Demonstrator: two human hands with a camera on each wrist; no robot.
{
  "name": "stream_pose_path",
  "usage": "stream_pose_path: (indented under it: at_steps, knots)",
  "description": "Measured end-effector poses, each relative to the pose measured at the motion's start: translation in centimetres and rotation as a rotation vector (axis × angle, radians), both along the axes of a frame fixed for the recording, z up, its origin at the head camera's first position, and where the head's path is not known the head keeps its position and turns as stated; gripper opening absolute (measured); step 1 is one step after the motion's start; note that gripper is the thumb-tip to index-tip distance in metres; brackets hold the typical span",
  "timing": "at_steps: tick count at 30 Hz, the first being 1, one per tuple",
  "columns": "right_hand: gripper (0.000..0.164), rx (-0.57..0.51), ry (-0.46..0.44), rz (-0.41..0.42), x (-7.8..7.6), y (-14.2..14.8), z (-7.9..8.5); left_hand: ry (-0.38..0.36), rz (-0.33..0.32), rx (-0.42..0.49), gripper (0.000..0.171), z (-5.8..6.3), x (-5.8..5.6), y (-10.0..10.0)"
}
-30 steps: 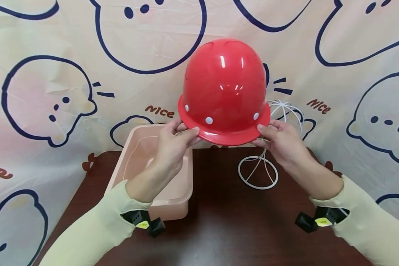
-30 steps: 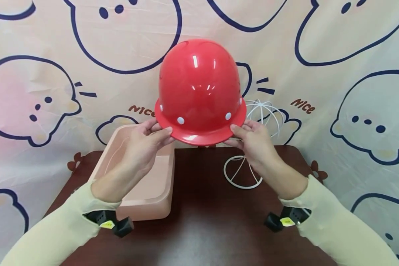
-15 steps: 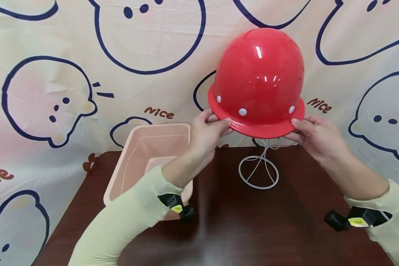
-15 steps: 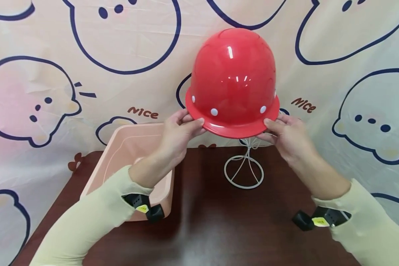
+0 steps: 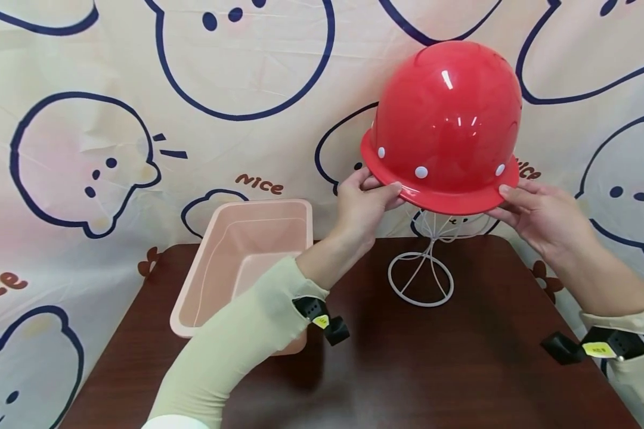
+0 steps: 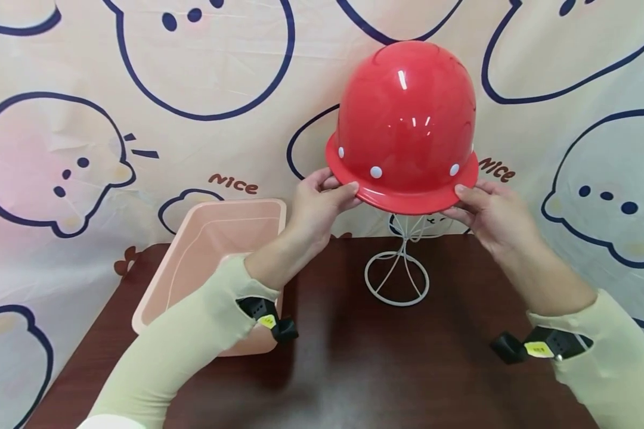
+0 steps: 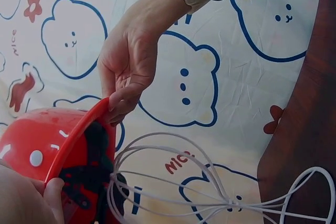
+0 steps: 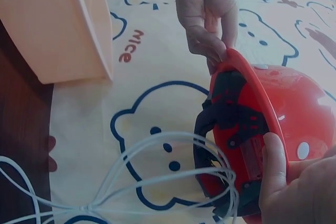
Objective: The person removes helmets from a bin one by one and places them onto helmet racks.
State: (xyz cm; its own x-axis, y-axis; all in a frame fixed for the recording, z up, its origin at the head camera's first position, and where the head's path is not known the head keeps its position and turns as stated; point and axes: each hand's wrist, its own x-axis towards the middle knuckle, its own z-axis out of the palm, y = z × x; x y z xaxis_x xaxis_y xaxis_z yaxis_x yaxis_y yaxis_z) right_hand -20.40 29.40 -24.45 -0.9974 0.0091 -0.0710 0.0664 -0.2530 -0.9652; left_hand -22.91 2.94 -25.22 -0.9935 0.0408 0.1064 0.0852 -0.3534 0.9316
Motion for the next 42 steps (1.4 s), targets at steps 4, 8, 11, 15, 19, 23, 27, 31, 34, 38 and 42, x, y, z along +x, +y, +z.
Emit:
stream_pose_path:
  at_steps: [4, 8, 11, 15, 19, 23, 27, 31, 34, 38, 42]
  knots:
    - [0.031, 0.013, -0.007, -0.008, 0.0, 0.7, 0.0, 0.007, -0.004, 0.012, 0.043, -0.2, -0.1, 0.8]
    - [0.032, 0.018, 0.004, -0.028, 0.0, 1.5, -0.3, 0.005, -0.003, -0.001, 0.042, -0.5, -0.2, 1.7]
    - [0.034, 0.026, 0.024, -0.041, -0.1, 2.0, -0.8, -0.005, 0.006, -0.013, 0.041, -0.8, -0.3, 2.4]
    - [0.034, 0.025, 0.023, -0.057, 0.0, 2.6, -1.4, -0.024, 0.012, -0.007, 0.038, -1.2, -0.4, 3.2]
    - [0.034, -0.009, -0.012, -0.052, 0.1, 3.3, -2.0, -0.042, 0.008, 0.003, 0.039, -1.8, -0.5, 3.8]
    - [0.033, -0.046, -0.049, -0.031, 0.3, 3.7, -2.7, -0.051, 0.012, -0.009, 0.042, -2.7, -0.6, 4.1]
    - [0.032, -0.042, -0.058, -0.024, 0.4, 3.9, -3.5, -0.042, 0.010, -0.011, 0.043, -3.6, -0.8, 4.3]
    - [0.031, -0.053, -0.065, -0.017, 0.4, 3.9, -4.4, -0.047, 0.003, -0.006, 0.041, -4.5, -0.9, 4.3]
    - [0.030, -0.071, -0.071, -0.011, 0.4, 3.9, -5.2, -0.067, 0.002, -0.011, 0.039, -5.1, -1.0, 4.3]
    - [0.028, -0.129, -0.066, 0.004, 0.4, 3.7, -6.2, -0.086, 0.005, -0.013, 0.038, -5.9, -1.1, 4.3]
    - [0.028, -0.184, -0.053, 0.023, 0.3, 3.6, -7.0, -0.099, 0.010, -0.008, 0.040, -6.7, -1.2, 4.3]
